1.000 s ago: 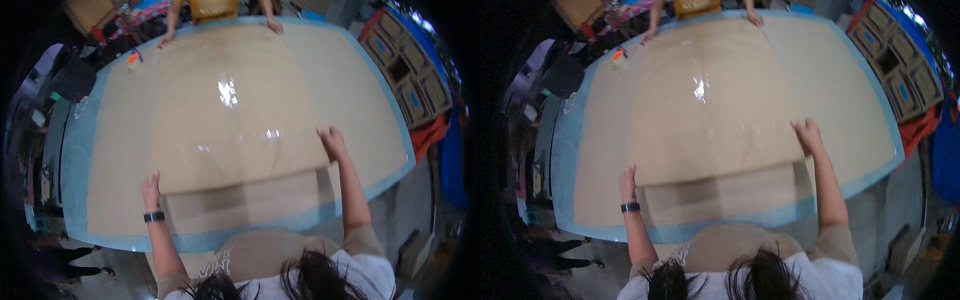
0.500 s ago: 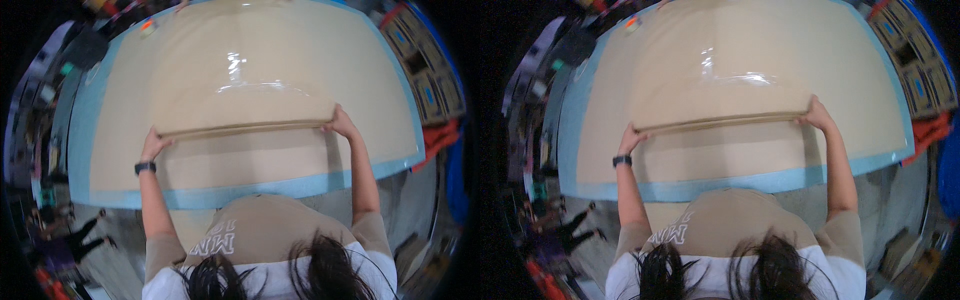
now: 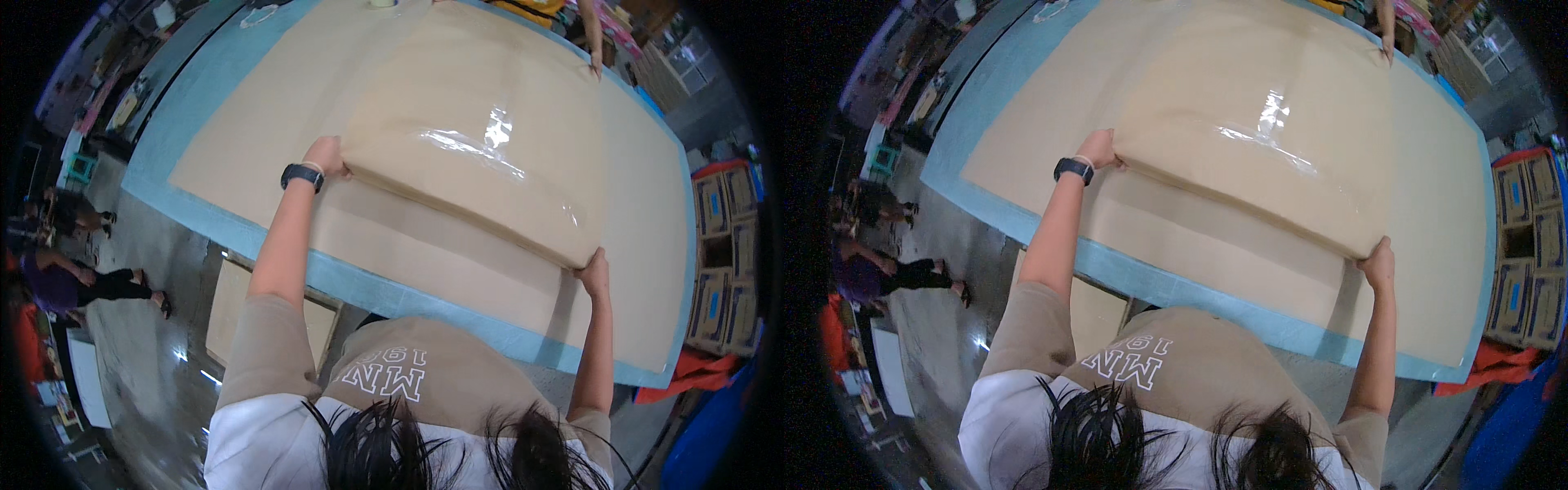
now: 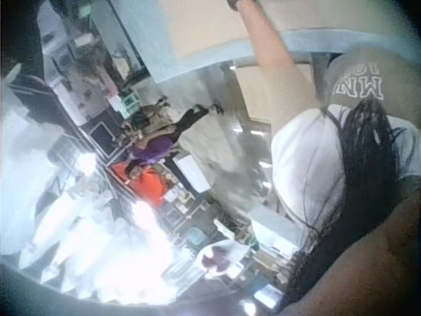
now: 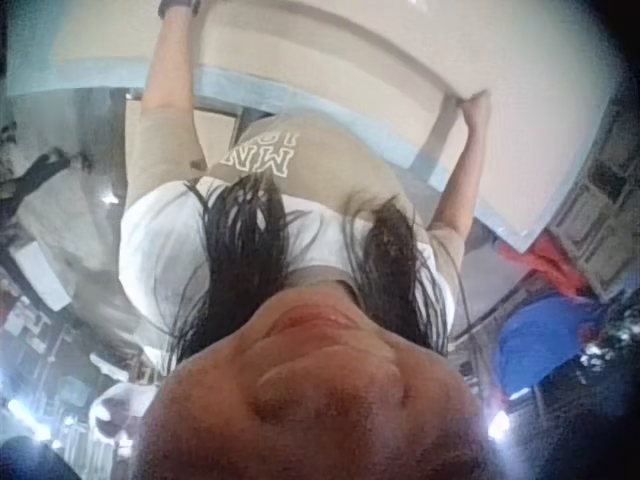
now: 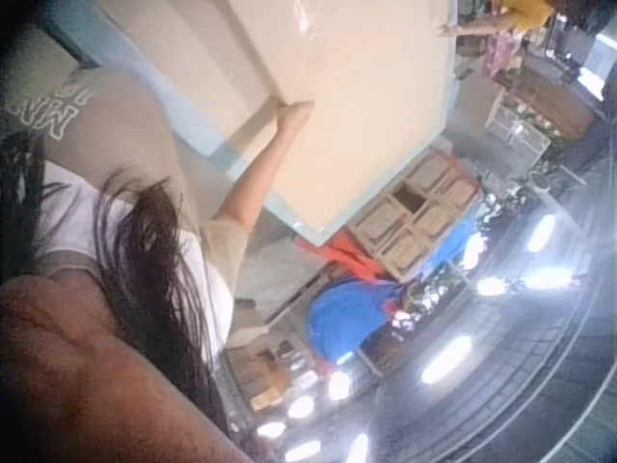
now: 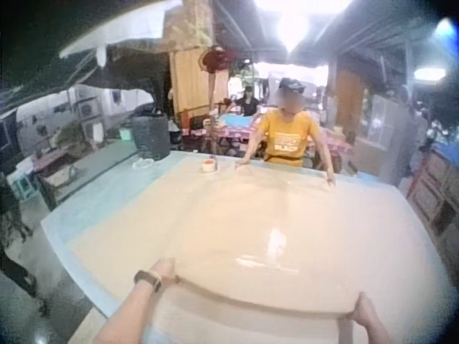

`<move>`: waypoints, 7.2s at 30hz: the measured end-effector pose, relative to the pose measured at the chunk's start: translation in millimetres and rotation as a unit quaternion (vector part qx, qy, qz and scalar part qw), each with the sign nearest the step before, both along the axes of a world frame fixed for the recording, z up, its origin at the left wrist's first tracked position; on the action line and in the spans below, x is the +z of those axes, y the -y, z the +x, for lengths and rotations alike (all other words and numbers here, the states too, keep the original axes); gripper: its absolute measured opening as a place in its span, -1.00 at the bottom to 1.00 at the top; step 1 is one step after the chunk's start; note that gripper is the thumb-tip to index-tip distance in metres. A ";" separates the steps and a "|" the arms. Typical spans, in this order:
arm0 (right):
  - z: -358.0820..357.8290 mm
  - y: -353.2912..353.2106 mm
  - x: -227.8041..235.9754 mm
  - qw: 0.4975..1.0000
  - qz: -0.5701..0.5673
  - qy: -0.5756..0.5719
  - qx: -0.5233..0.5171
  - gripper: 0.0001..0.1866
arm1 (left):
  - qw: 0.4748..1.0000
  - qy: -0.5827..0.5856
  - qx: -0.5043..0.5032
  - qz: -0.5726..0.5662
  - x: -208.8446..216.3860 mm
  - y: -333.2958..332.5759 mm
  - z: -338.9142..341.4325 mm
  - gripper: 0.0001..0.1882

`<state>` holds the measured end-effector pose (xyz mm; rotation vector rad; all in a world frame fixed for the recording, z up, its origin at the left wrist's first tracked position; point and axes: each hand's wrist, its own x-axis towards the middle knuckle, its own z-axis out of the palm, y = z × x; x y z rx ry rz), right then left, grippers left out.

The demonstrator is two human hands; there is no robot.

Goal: The person folds brown paper around a rectangular object on a table, secures the seams with clear packing tape, and folds the ends to form a sealed package. The person then applies a yellow shipping label to the finished package.

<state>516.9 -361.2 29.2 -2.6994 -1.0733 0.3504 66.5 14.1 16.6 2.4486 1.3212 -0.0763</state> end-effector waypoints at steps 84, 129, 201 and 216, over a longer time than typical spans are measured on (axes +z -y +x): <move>-685.7 -74.0 -318.9 0.756 -0.380 -0.048 0.531 -0.54 | 0.501 -0.006 0.807 -0.311 -298.2 716.3 -537.0 -0.31; -25.4 16.6 70.6 0.943 0.233 -0.235 0.024 -0.66 | 0.885 0.265 0.378 0.059 117.2 210.9 -46.1 -0.62; 28.7 8.9 -42.2 0.766 0.468 -0.401 -0.183 -0.41 | 0.729 0.580 0.357 -0.067 -31.0 27.8 42.3 -0.53; -160.7 -103.8 8.4 0.847 0.383 -0.320 0.183 -0.76 | 0.495 0.636 0.591 0.034 -106.7 314.6 -252.7 -0.73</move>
